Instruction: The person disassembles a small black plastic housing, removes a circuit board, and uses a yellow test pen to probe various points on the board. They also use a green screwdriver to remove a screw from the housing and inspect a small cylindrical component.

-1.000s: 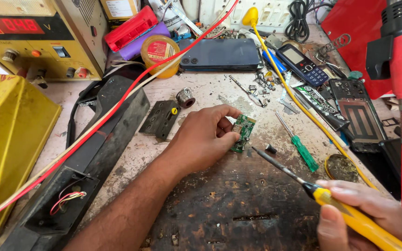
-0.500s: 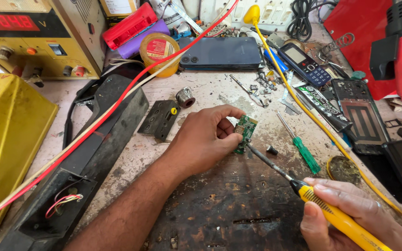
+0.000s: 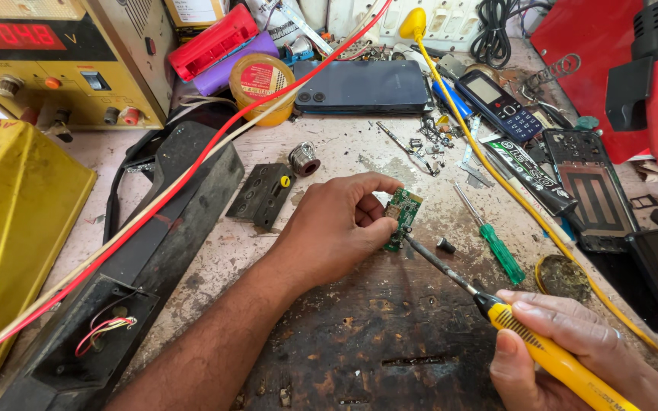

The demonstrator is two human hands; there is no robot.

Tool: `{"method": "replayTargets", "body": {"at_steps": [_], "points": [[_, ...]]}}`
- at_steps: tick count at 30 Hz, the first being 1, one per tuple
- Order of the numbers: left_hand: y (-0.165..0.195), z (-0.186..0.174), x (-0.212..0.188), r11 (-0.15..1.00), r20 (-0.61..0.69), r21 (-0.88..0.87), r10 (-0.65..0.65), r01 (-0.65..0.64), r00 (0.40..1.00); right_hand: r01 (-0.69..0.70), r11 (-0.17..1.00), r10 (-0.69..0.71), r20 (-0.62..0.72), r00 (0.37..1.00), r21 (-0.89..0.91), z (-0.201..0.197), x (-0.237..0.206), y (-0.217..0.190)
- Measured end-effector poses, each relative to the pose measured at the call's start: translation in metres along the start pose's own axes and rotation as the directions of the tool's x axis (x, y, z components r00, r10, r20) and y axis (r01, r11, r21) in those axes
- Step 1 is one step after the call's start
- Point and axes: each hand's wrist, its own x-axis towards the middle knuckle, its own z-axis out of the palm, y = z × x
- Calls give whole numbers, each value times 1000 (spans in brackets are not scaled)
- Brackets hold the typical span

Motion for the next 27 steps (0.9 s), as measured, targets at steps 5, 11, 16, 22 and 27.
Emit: {"method": "replayTargets", "body": {"at_steps": [5,11,16,22,27], "points": [[-1,-1,-1,1000,-7,10,12,-12,1000,-15,1000,15,-2,1000,9,-2,-1,-3],[-1,-1,-1,1000,-4,19,17,-17,1000,3,1000,-3,5,1000,9,0,-1,1],[0,-1,-1,1000,-4,19,19,-19,1000,-6,1000,6,13,1000,17,0,-2,0],[0,0,-1,1000,-8,16,20,-20,1000,-39,999,39,-26,999,5,-2,-1,-9],[-1,-1,-1,1000,-3,16,24,-24,1000,-40,999,40,-18,999,11,2,1,-11]]}}
